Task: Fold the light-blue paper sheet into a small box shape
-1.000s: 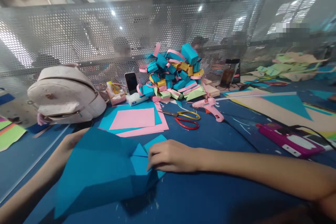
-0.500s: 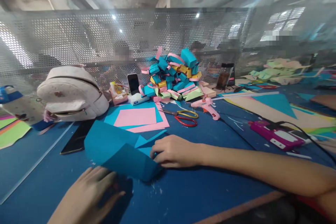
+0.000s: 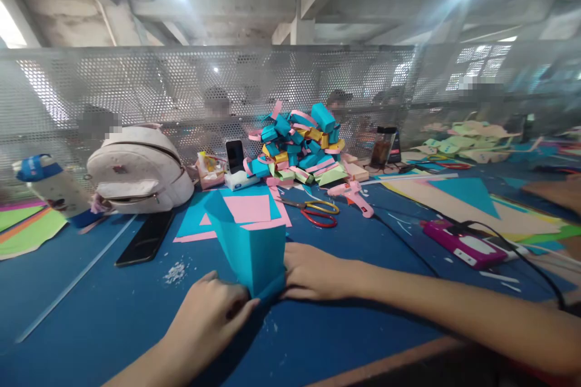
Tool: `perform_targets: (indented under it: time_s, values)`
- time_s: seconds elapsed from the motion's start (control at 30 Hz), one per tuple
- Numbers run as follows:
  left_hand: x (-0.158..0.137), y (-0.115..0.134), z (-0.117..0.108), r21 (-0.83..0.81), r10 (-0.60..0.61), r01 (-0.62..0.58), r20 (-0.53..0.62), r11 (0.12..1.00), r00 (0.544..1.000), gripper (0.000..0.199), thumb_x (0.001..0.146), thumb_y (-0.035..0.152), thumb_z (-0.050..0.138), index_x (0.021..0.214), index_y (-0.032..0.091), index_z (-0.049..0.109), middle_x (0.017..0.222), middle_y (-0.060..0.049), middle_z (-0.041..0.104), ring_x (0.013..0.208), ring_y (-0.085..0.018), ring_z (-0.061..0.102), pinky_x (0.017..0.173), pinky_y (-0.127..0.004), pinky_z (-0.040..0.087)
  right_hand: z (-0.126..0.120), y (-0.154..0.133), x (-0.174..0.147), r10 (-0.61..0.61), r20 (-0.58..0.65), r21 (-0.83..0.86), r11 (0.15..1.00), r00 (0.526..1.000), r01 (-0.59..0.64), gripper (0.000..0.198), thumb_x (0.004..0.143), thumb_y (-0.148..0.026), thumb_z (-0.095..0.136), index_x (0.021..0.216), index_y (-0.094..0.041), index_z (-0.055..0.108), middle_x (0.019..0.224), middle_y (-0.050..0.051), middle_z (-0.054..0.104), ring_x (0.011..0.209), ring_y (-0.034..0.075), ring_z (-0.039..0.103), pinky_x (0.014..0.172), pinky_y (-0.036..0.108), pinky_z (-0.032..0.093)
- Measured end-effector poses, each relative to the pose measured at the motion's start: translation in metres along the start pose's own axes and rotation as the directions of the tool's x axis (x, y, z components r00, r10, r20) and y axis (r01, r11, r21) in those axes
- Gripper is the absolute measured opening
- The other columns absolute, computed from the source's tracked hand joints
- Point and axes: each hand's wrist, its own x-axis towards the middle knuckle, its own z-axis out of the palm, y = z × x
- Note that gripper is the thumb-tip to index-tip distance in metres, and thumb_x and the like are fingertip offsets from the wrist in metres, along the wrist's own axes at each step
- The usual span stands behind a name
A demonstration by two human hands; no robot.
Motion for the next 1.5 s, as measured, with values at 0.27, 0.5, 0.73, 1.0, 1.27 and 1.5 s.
perform_targets:
  time_s: [0.27,0.5,0.73,1.0,1.27,1.5]
  values:
    - [0.002,-0.008,0.008,0.055,0.052,-0.05,-0.025,0.997,0.998,0.04,0.099,0.041,0.039,0.075,0.022,0.065,0.069,-0.002,0.069,0.067,-0.023,0.065,0.074,-0.035,0.035,0.018,0.002,0.012,0.123,-0.054,0.343,0.934,0.991,-0.097,0.022,0.09,-0.038,0.063,0.1,-0.02,0.072,0.106,0.004,0.069,0.099,0.018,0.061,0.083,0.025,0.044]
    - [0.001,-0.013,0.013,0.109,0.108,-0.104,-0.034,0.989,0.994,0.024,0.097,0.025,0.046,0.079,0.023,0.062,0.072,0.002,0.069,0.067,-0.024,0.067,0.075,-0.038,0.038,0.007,0.006,0.026,0.249,0.14,0.216,0.937,0.958,-0.275,0.036,0.087,-0.048,0.063,0.077,-0.013,0.068,0.079,0.006,0.067,0.068,0.015,0.057,0.058,0.025,0.036]
    - [-0.007,-0.016,0.016,0.152,0.154,-0.145,-0.053,0.978,0.987,0.02,0.096,0.022,0.048,0.079,0.022,0.059,0.072,0.003,0.068,0.064,-0.024,0.066,0.069,-0.038,0.038,0.001,0.006,0.02,0.308,0.159,0.225,0.914,0.938,-0.338,0.034,0.086,-0.046,0.064,0.074,-0.015,0.066,0.077,0.004,0.065,0.074,0.017,0.058,0.063,0.025,0.04]
    - [-0.013,-0.013,0.012,0.117,0.129,-0.122,-0.057,0.986,0.99,0.018,0.096,0.023,0.049,0.081,0.024,0.06,0.075,0.004,0.069,0.068,-0.023,0.067,0.073,-0.038,0.037,-0.005,0.0,0.012,0.332,0.16,0.211,0.909,0.93,-0.36,0.015,0.086,-0.032,0.066,0.083,-0.017,0.07,0.09,0.004,0.07,0.089,0.02,0.064,0.072,0.026,0.045]
    - [-0.005,-0.01,0.013,0.055,0.09,-0.086,-0.063,0.995,0.994,0.018,0.096,0.021,0.049,0.082,0.022,0.06,0.075,0.004,0.069,0.072,-0.022,0.068,0.08,-0.038,0.035,-0.003,0.001,0.013,0.336,0.17,0.235,0.899,0.926,-0.37,0.017,0.085,-0.031,0.066,0.084,-0.016,0.071,0.088,0.005,0.07,0.085,0.02,0.063,0.071,0.026,0.044]
    - [0.003,-0.007,0.018,0.089,0.097,-0.091,-0.066,0.992,0.993,0.019,0.095,0.025,0.052,0.078,0.021,0.058,0.072,0.003,0.069,0.069,-0.022,0.068,0.074,-0.037,0.034,0.0,0.005,0.011,0.327,0.162,0.266,0.894,0.931,-0.36,0.013,0.085,-0.026,0.065,0.085,-0.016,0.072,0.088,0.004,0.069,0.085,0.018,0.061,0.073,0.024,0.044]
